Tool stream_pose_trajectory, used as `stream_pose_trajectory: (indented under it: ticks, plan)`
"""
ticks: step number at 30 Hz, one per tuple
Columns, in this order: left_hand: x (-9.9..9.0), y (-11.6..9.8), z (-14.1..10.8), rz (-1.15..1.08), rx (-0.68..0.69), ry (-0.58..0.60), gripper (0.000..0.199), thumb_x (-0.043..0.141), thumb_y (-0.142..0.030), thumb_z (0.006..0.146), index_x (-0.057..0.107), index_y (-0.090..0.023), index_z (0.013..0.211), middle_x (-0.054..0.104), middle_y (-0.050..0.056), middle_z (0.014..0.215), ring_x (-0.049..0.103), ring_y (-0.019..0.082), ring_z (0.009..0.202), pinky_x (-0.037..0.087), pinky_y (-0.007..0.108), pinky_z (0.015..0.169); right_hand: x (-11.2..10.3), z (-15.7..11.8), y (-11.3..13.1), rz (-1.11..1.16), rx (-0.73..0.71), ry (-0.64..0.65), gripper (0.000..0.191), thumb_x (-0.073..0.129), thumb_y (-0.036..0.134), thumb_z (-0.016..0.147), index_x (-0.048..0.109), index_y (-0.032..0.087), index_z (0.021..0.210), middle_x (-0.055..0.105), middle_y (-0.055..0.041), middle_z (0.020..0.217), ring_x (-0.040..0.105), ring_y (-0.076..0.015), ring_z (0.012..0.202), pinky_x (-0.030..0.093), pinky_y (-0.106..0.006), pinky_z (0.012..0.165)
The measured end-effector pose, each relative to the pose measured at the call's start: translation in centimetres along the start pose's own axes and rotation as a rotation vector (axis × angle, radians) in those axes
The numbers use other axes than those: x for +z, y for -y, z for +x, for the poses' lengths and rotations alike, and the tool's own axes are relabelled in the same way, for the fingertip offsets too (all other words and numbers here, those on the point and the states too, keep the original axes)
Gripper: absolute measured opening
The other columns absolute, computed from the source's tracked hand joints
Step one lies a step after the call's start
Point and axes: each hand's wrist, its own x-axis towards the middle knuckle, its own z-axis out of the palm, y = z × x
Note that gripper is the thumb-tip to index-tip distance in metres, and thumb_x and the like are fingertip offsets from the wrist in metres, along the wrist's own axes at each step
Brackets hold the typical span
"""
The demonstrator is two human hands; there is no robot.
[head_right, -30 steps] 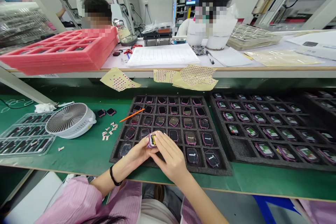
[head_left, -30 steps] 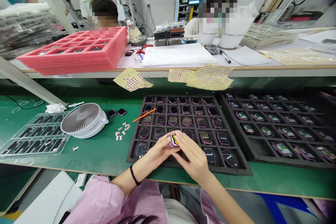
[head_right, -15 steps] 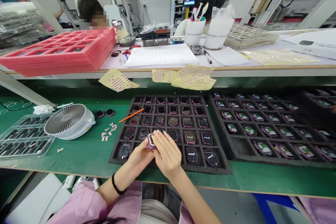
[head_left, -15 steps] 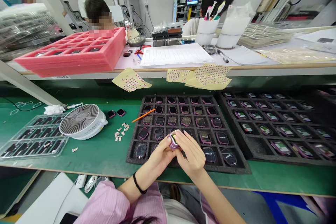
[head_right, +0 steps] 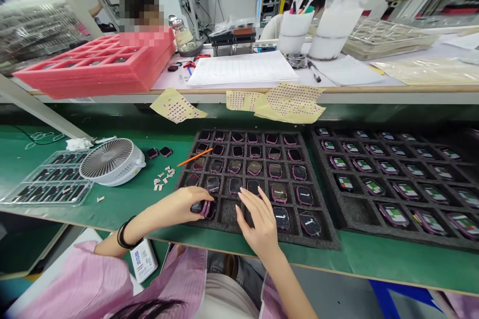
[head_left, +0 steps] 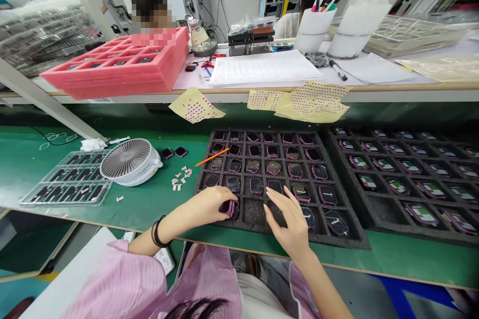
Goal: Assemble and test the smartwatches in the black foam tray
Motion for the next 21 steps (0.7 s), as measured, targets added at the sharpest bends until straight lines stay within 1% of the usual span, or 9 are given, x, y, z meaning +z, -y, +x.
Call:
stream_pose_trajectory:
  ticks: [3, 5, 7, 9, 11, 14, 16, 19, 21]
  plan:
    - [1.6, -0.4, 1.1, 0.166, 0.061, 0.093, 0.04, 0.063, -0.007, 0.07, 0.059, -0.015, 0.109, 0.064, 0.01, 0.106, 0.059, 0.024, 0.1, 0.048, 0.034, 0.087, 0.1, -0.2, 0.1, -0.005, -0.004, 0.025, 0.048, 0.057, 0.005, 0.081, 0.053, 0.021, 0.125, 0.067, -0.0097, 0.11, 0.064, -0.0222, 0.1, 0.045, -0.052, 0.098]
    - [2.3, -0.4, 1.6, 0.251, 0.063, 0.099, 0.038, 0.063, -0.007, 0.071, 0.057, -0.014, 0.108, 0.064, 0.011, 0.1, 0.059, 0.025, 0.096, 0.05, 0.034, 0.081, 0.2, -0.3, 0.1, -0.003, -0.003, 0.042, 0.046, 0.056, 0.006, 0.082, 0.053, 0.022, 0.125, 0.067, -0.0085, 0.109, 0.064, -0.0216, 0.099, 0.046, -0.052, 0.098]
    - [2.3, -0.3, 1.8, 0.303, 0.08, 0.097, 0.036, 0.064, -0.009, 0.071, 0.057, -0.014, 0.106, 0.063, 0.011, 0.095, 0.059, 0.025, 0.092, 0.05, 0.034, 0.076, 0.2, -0.4, 0.0, 0.002, -0.002, 0.048, 0.046, 0.055, 0.006, 0.082, 0.054, 0.023, 0.124, 0.068, -0.0077, 0.107, 0.064, -0.0212, 0.098, 0.048, -0.051, 0.096]
    - [1.7, 0.0, 1.7, 0.287, 0.099, 0.105, 0.033, 0.067, -0.013, 0.071, 0.058, -0.015, 0.103, 0.063, 0.01, 0.093, 0.06, 0.025, 0.089, 0.05, 0.032, 0.075, 0.1, -0.5, -0.1, 0.007, -0.005, 0.042, 0.045, 0.055, 0.005, 0.082, 0.055, 0.023, 0.123, 0.068, -0.0076, 0.106, 0.064, -0.021, 0.097, 0.05, -0.05, 0.094]
    - [0.4, 0.2, 1.0, 0.201, 0.086, 0.105, 0.035, 0.07, -0.018, 0.071, 0.058, -0.016, 0.104, 0.064, 0.009, 0.095, 0.061, 0.023, 0.089, 0.049, 0.031, 0.076, -0.1, -0.6, -0.2, 0.006, -0.012, 0.041, 0.045, 0.056, 0.004, 0.081, 0.056, 0.023, 0.122, 0.068, -0.0078, 0.106, 0.064, -0.0209, 0.097, 0.05, -0.048, 0.093]
    - [-1.9, 0.4, -0.6, 0.084, 0.025, 0.04, 0.04, 0.071, -0.023, 0.072, 0.057, -0.019, 0.109, 0.064, 0.007, 0.103, 0.061, 0.021, 0.094, 0.048, 0.029, 0.081, -0.3, -0.7, -0.3, 0.008, -0.02, 0.035, 0.043, 0.057, 0.002, 0.08, 0.059, 0.021, 0.118, 0.068, -0.0081, 0.104, 0.064, -0.021, 0.096, 0.051, -0.047, 0.093]
    - [-2.7, 0.6, -1.8, 0.1, -0.048, 0.006, 0.038, 0.068, -0.021, 0.074, 0.057, -0.019, 0.109, 0.063, 0.007, 0.105, 0.06, 0.022, 0.097, 0.047, 0.03, 0.083, -0.3, -0.7, -0.4, 0.014, -0.018, 0.024, 0.041, 0.057, 0.001, 0.079, 0.06, 0.02, 0.116, 0.069, -0.0083, 0.103, 0.064, -0.0212, 0.096, 0.051, -0.047, 0.092]
    - [-2.4, 1.4, -3.1, 0.154, -0.145, 0.032, 0.033, 0.064, -0.013, 0.072, 0.059, -0.019, 0.104, 0.064, 0.008, 0.102, 0.06, 0.023, 0.096, 0.047, 0.03, 0.08, -0.2, -0.6, -0.3, 0.026, -0.017, 0.024, 0.04, 0.057, 0.001, 0.079, 0.061, 0.02, 0.114, 0.069, -0.0083, 0.102, 0.064, -0.021, 0.095, 0.051, -0.046, 0.091]
    - [-1.5, 2.2, -3.5, 0.138, -0.143, 0.055, 0.032, 0.06, -0.009, 0.071, 0.059, -0.019, 0.101, 0.063, 0.007, 0.101, 0.06, 0.022, 0.096, 0.047, 0.029, 0.081, 0.0, -0.5, -0.1, 0.036, -0.022, 0.039, 0.04, 0.057, 0.001, 0.079, 0.06, 0.02, 0.115, 0.069, -0.008, 0.102, 0.065, -0.0207, 0.095, 0.052, -0.046, 0.091]
